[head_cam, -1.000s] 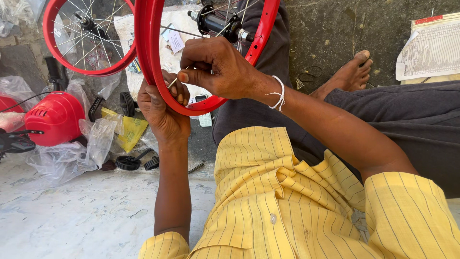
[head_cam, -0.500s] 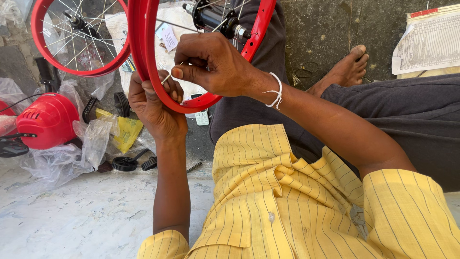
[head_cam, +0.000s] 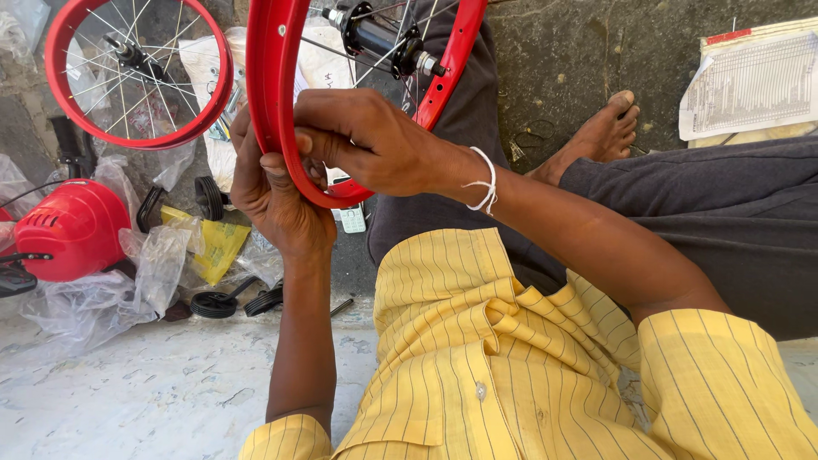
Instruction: The person sits on the floor and assembles a red bicycle wheel by inserting metal spokes into the rim and hub. They handle the spokes one by one, threading them through the rim holes and securing them into the hub flange.
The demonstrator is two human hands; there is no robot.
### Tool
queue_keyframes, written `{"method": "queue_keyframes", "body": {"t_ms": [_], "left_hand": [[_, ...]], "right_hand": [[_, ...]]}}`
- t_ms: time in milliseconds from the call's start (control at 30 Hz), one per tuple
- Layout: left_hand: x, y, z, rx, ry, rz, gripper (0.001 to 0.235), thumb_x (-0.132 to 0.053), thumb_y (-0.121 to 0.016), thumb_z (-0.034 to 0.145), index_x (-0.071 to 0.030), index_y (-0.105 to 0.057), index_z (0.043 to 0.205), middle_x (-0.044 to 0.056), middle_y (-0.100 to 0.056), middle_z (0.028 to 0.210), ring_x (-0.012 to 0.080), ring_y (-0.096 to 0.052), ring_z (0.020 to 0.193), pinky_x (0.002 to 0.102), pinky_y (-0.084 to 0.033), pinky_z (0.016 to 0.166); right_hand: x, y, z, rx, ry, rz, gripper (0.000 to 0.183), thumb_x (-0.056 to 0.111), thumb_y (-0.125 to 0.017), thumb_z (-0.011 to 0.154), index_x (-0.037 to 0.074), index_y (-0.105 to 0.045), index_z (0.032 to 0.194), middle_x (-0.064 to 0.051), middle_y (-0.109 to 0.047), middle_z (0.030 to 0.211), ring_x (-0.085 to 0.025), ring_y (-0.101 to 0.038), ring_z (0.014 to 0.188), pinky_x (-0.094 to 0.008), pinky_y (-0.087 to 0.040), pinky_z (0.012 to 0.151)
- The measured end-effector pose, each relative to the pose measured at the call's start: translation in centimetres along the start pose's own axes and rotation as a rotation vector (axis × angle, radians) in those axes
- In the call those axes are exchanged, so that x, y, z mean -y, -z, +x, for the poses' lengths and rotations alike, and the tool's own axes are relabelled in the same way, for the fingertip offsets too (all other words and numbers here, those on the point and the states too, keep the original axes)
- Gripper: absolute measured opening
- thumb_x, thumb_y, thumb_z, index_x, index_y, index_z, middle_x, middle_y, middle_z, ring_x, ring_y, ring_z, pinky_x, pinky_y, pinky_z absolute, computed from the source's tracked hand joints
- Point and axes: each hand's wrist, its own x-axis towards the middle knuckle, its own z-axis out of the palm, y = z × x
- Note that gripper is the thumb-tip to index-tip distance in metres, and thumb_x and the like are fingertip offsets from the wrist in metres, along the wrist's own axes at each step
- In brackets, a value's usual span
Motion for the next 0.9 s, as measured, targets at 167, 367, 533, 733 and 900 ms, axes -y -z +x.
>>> {"method": "queue_keyframes", "body": {"t_ms": [167,367,533,733,900], "left_hand": [[-0.7,-0.9,0.2,-0.008,-0.006,0.001,0.043,-0.033,-0.075,0.102,0.002,-0.072,0.127,0.008,-0.057,0.137,0.0093,-0.066,0.092,0.025,-0.056,0.077],[-0.8,-1.5,0.4,0.036,-0.05,-0.005,0.042,-0.035,-0.074,0.103,-0.002,-0.072,0.13,0.006,-0.056,0.136,0.0123,-0.067,0.107,0.026,-0.06,0.084],[-0.1,-0.7,0.3,0.029,-0.065,-0.006,0.038,-0.033,-0.073,0.106,0.001,-0.075,0.123,0.005,-0.055,0.131,0.009,-0.063,0.099,0.021,-0.053,0.073],[0.0,-0.8,0.6,-0.004,-0.054,0.035,0.042,-0.035,-0.072,0.104,-0.004,-0.073,0.131,0.007,-0.058,0.135,0.0065,-0.062,0.085,0.021,-0.049,0.06],[-0.4,-1.4,0.6,-0.006,-0.031,0.044,0.04,-0.035,-0.072,0.104,-0.002,-0.073,0.128,0.006,-0.059,0.131,0.0043,-0.06,0.072,0.02,-0.048,0.056]], "right_hand": [[0.0,1.0,-0.3,0.024,0.0,0.133,0.035,0.033,-0.064,0.112,0.003,-0.055,0.128,-0.005,-0.064,0.106,-0.01,-0.068,0.096,-0.028,-0.062,0.081],[0.0,0.2,-0.5,-0.008,0.064,0.032,0.034,0.024,-0.062,0.111,-0.001,-0.054,0.132,-0.008,-0.065,0.111,-0.015,-0.066,0.104,-0.032,-0.059,0.085],[-0.4,0.0,-0.1,0.004,0.028,-0.349,0.024,0.017,-0.062,0.107,0.004,-0.06,0.127,-0.006,-0.065,0.103,-0.015,-0.068,0.093,-0.034,-0.057,0.081],[-0.9,0.6,-0.7,0.004,-0.001,0.047,0.032,0.012,-0.069,0.109,0.004,-0.053,0.136,-0.003,-0.064,0.118,-0.015,-0.065,0.105,-0.031,-0.061,0.091],[-0.2,-0.1,-0.7,-0.057,0.03,0.021,0.037,0.012,-0.073,0.106,0.004,-0.052,0.136,-0.002,-0.06,0.117,-0.012,-0.064,0.107,-0.031,-0.061,0.094]]}}
